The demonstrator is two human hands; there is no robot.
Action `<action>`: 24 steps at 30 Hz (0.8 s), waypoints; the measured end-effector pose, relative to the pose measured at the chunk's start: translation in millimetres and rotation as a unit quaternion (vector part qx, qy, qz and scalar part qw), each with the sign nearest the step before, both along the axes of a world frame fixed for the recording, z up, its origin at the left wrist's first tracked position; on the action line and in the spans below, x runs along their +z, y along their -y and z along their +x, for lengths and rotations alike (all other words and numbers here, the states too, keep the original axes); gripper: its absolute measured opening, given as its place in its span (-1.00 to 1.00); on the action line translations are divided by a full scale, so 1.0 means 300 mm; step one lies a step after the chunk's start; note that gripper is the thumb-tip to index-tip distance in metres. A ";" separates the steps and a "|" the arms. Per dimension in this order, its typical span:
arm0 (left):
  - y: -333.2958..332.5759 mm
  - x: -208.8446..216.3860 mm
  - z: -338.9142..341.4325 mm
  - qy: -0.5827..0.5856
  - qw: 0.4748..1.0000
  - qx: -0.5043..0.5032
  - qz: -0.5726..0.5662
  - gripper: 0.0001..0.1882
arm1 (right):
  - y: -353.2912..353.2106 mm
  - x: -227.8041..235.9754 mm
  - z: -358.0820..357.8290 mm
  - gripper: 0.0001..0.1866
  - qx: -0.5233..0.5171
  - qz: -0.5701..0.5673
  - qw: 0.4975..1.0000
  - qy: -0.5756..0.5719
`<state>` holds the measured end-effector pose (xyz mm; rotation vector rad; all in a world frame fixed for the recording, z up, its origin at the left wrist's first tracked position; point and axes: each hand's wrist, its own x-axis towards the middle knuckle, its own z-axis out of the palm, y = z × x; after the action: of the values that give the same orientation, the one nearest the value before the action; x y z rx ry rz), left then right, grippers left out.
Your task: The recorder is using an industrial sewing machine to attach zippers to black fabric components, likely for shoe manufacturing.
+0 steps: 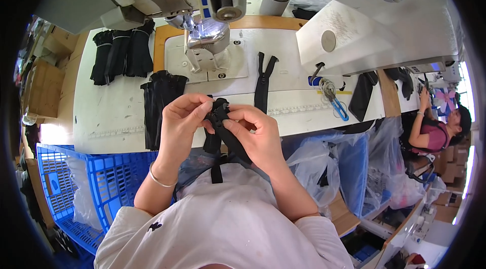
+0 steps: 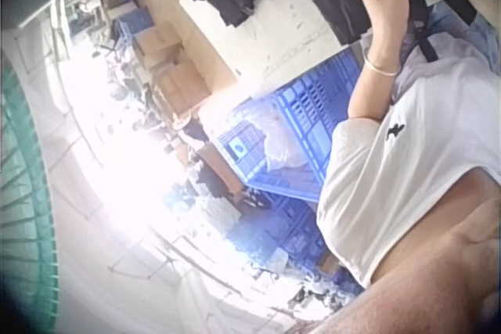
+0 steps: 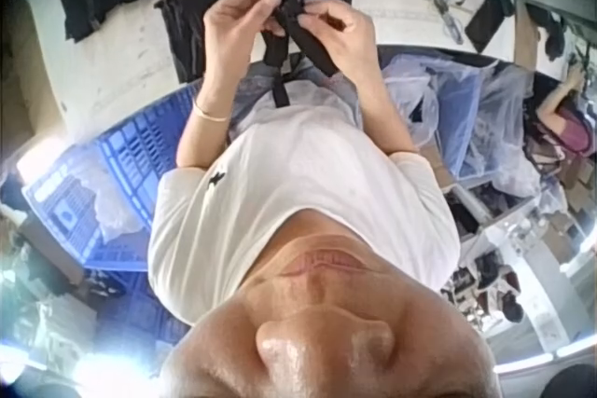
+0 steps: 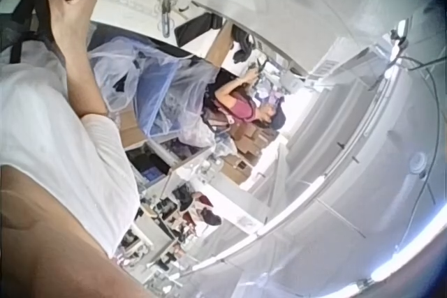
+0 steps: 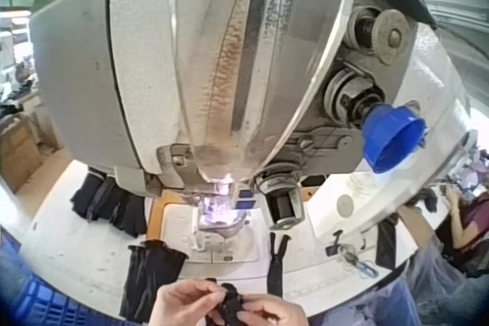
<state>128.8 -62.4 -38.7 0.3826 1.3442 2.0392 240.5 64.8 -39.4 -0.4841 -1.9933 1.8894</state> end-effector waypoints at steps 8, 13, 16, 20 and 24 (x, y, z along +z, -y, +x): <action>0.028 0.000 0.020 -0.030 1.000 -0.001 0.006 -0.84 | 0.015 0.013 0.014 -0.93 -0.027 0.063 0.996 -0.065; 0.035 0.021 0.062 -0.080 0.996 -0.029 0.041 -0.87 | 0.025 0.015 0.016 -0.92 -0.056 0.156 0.986 -0.025; 0.030 0.030 0.071 -0.169 0.984 -0.008 -0.057 -0.81 | 0.037 0.034 0.013 -0.90 -0.063 0.210 0.975 -0.027; 0.038 0.025 0.073 -0.202 0.978 0.014 -0.057 -0.83 | 0.064 0.052 0.028 -0.88 -0.066 0.257 0.964 0.009; 0.057 0.026 0.095 -0.260 0.963 0.067 -0.022 -0.80 | 0.083 0.058 0.044 -0.86 -0.057 0.279 0.959 -0.012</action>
<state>157.2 -79.5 -30.8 0.8752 1.7599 2.0973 253.7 39.9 -22.0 -0.3965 -2.2957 1.1786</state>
